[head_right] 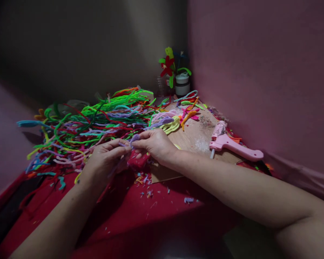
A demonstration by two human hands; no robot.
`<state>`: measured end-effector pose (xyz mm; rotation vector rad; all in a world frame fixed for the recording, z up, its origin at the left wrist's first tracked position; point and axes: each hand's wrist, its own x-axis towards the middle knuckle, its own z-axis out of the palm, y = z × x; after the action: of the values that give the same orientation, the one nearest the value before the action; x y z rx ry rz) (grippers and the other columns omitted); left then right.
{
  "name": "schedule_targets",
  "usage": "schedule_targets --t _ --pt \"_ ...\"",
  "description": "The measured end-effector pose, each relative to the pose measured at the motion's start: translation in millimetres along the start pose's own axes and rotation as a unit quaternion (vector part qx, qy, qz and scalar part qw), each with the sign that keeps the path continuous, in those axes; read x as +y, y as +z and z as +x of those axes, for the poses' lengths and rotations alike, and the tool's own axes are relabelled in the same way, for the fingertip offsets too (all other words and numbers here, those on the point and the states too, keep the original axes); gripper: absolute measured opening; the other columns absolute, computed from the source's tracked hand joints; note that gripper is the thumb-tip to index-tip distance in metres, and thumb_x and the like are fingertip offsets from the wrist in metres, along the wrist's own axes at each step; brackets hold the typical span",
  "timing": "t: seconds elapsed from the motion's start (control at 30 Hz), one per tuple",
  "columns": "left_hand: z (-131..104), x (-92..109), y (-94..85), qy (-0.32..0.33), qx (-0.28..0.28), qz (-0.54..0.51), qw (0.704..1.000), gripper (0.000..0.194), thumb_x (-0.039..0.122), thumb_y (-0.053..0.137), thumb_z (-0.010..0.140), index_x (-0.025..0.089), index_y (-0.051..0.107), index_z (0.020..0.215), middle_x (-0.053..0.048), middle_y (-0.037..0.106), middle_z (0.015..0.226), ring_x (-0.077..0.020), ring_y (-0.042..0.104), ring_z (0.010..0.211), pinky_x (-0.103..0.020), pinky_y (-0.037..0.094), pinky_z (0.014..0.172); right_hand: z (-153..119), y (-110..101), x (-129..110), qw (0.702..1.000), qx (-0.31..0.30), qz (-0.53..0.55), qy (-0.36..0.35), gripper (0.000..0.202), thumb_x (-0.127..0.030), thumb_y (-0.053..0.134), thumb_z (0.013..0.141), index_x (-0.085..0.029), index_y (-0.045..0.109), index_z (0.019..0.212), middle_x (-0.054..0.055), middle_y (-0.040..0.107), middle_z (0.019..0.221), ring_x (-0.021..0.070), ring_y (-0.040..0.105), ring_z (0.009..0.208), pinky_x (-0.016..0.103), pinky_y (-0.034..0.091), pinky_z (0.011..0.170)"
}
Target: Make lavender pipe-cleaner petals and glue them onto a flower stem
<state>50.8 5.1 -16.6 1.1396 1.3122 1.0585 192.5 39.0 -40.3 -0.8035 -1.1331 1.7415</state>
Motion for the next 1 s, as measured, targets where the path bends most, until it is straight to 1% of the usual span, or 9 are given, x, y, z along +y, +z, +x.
schedule_targets --t 0.17,0.33,0.43,0.57,0.67,0.73,0.87,0.93,1.0 --pt "0.7 -2.2 -1.6 -0.003 -0.027 -0.016 1.0 0.01 0.023 0.065 0.067 0.017 0.057 0.067 0.007 0.045 0.045 -0.004 0.031 0.034 -0.016 0.023 0.034 1.6 -2.2 1.6 1.0 -0.009 -0.017 -0.004 0.011 -0.019 0.064 0.068 -0.013 0.058 0.061 -0.004 0.053 0.047 0.0053 0.046 0.04 0.018 0.04 0.041" --pt "0.0 -3.2 -0.1 0.035 -0.02 0.018 0.999 0.016 0.028 0.069 0.069 0.017 0.059 0.075 0.007 0.049 0.05 -0.003 0.037 0.038 -0.015 0.028 0.037 1.4 -2.2 1.8 0.999 -0.003 -0.046 -0.024 0.013 -0.018 0.06 0.071 -0.014 0.056 0.06 -0.005 0.05 0.046 0.0051 0.043 0.038 0.018 0.036 0.038" --pt "1.1 -3.8 -0.9 0.024 -0.019 0.043 0.999 0.017 0.03 0.068 0.07 0.015 0.059 0.071 0.007 0.047 0.048 -0.0022 0.035 0.036 -0.014 0.026 0.035 -0.9 -1.0 1.2 0.997 0.002 -0.07 -0.038 0.012 -0.017 0.06 0.071 -0.014 0.056 0.06 -0.005 0.05 0.047 0.0048 0.043 0.039 0.018 0.036 0.039" --pt "1.9 -3.1 -2.6 0.008 -0.022 0.035 0.999 0.017 0.029 0.069 0.069 0.015 0.059 0.07 0.007 0.045 0.046 -0.0021 0.033 0.034 -0.014 0.024 0.033 -5.3 0.9 -3.0 0.994 0.013 -0.081 -0.074 0.009 -0.021 0.061 0.072 -0.014 0.06 0.066 -0.004 0.053 0.053 0.0055 0.046 0.044 0.018 0.038 0.042" --pt "0.6 -0.8 -2.3 -0.011 -0.039 0.011 0.999 0.016 0.027 0.069 0.068 0.015 0.058 0.068 0.007 0.044 0.045 -0.0032 0.034 0.032 -0.016 0.025 0.032 -7.1 1.3 -6.4 0.992 0.029 -0.093 -0.075 0.015 -0.023 0.06 0.074 -0.014 0.059 0.062 -0.003 0.054 0.051 0.0065 0.046 0.043 0.02 0.039 0.042" --pt "-0.1 0.0 -1.4 -0.014 -0.035 0.004 0.999 0.016 0.027 0.069 0.067 0.015 0.058 0.068 0.006 0.046 0.045 -0.0043 0.035 0.032 -0.016 0.026 0.031 -6.9 1.1 -7.0 0.992 0.039 -0.091 -0.072 0.016 -0.023 0.06 0.074 -0.014 0.058 0.061 -0.003 0.054 0.05 0.0067 0.047 0.042 0.02 0.039 0.042" --pt "0.8 -2.4 -0.9 0.031 -0.018 0.001 0.999 0.016 0.028 0.069 0.069 0.015 0.059 0.07 0.005 0.049 0.046 -0.0051 0.039 0.033 -0.017 0.029 0.033 -4.1 0.6 -5.0 0.995 0.016 -0.065 -0.069 0.015 -0.023 0.061 0.073 -0.013 0.059 0.063 -0.002 0.056 0.054 0.0063 0.049 0.046 0.02 0.04 0.046" --pt "1.8 -3.9 -2.3 0.044 -0.025 -0.002 0.999 0.016 0.028 0.068 0.071 0.015 0.06 0.073 0.005 0.051 0.048 -0.0053 0.04 0.035 -0.018 0.032 0.035 -3.2 0.8 -4.5 0.997 -0.003 -0.045 -0.061 0.01 -0.019 0.063 0.07 -0.013 0.059 0.063 -0.002 0.057 0.054 0.0061 0.05 0.047 0.02 0.041 0.048" --pt "2.5 -4.4 -4.3 0.043 -0.04 -0.007 0.998 0.016 0.028 0.068 0.071 0.015 0.06 0.076 0.005 0.053 0.05 -0.0057 0.042 0.038 -0.018 0.034 0.038 -3.1 1.3 -5.4 0.998 0.005 -0.034 -0.052 0.007 -0.015 0.063 0.068 -0.013 0.058 0.063 -0.003 0.056 0.053 0.0064 0.05 0.046 0.02 0.041 0.047"
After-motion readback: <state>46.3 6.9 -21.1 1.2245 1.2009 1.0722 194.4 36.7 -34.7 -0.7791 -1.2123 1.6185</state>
